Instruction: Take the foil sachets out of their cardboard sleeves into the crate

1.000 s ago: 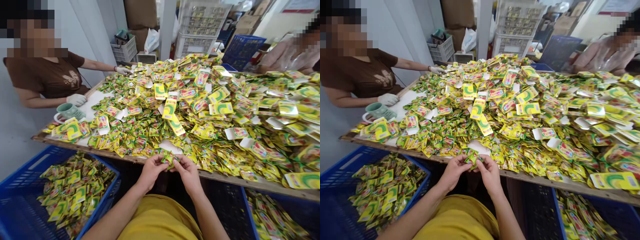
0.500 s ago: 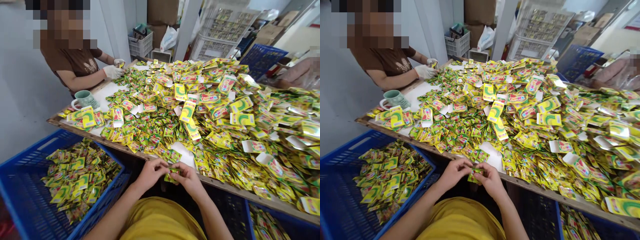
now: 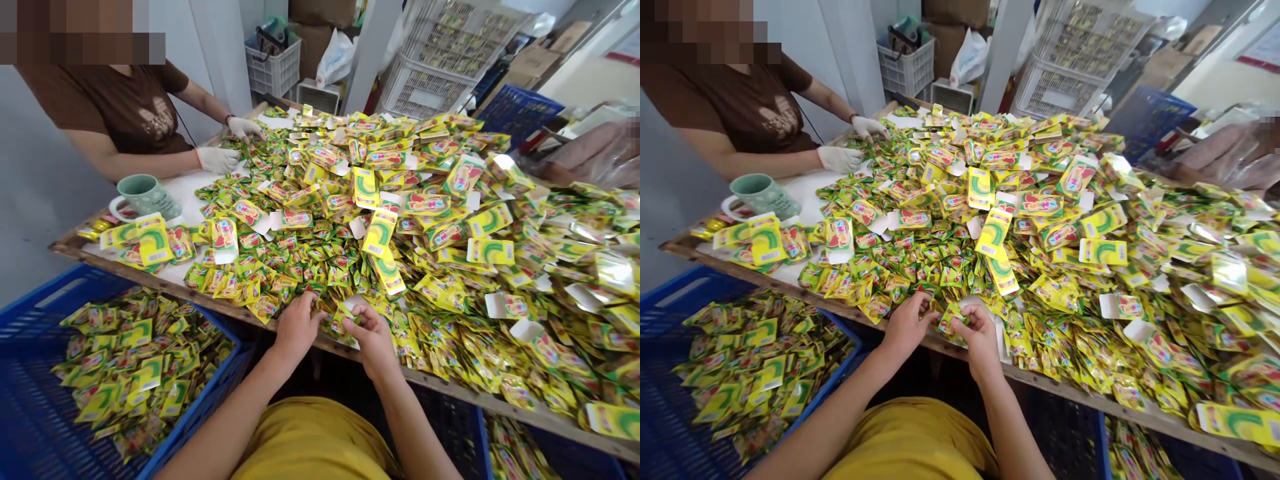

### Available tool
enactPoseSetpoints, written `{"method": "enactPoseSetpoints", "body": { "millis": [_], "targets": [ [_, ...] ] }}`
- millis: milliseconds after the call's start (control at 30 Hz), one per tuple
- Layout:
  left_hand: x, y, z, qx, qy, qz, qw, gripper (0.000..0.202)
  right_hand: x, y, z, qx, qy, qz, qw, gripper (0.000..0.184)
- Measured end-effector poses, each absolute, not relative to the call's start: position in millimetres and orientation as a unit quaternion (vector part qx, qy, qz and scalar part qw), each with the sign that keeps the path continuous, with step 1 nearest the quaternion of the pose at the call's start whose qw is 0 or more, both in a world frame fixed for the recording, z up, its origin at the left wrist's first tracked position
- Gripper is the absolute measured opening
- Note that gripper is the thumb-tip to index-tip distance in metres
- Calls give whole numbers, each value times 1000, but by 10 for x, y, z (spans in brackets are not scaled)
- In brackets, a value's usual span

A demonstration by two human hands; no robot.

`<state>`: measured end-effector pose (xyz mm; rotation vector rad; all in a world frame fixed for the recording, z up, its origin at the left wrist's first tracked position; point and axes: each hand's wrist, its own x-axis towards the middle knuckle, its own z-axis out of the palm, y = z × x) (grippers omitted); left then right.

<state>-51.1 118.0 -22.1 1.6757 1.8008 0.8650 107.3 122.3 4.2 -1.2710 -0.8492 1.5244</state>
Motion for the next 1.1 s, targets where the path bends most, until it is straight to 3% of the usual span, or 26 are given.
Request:
{"method": "enactPoseSetpoints", "body": {
  "millis": [67,167,300,433,733,800,933,1100],
  "targets": [
    [-494,1171,-207,641,666,286,252,20,1037,1258,47,-518,-337,618,486,36],
    [-449,1178,-181,598,684,301,290,13,985,1252,87,-511,-308,643,480,39],
    [-429,1170,-128,489,620,426,441,21,946,1179,99,-516,-358,618,472,35],
    [-384,1080,-69,445,542,464,542,26,1010,1110,71,-535,-429,550,477,34],
    [17,874,-18,461,490,468,572,23,1415,857,45,-598,-433,440,511,33],
    [80,861,-46,473,475,455,587,17,1522,802,25,-591,-453,465,478,37],
    [222,874,-100,501,474,435,579,10,1685,698,-4,-527,-492,538,435,27],
    [346,1163,132,692,433,346,463,19,1969,692,-17,-587,-548,370,468,16]
  ]
}}
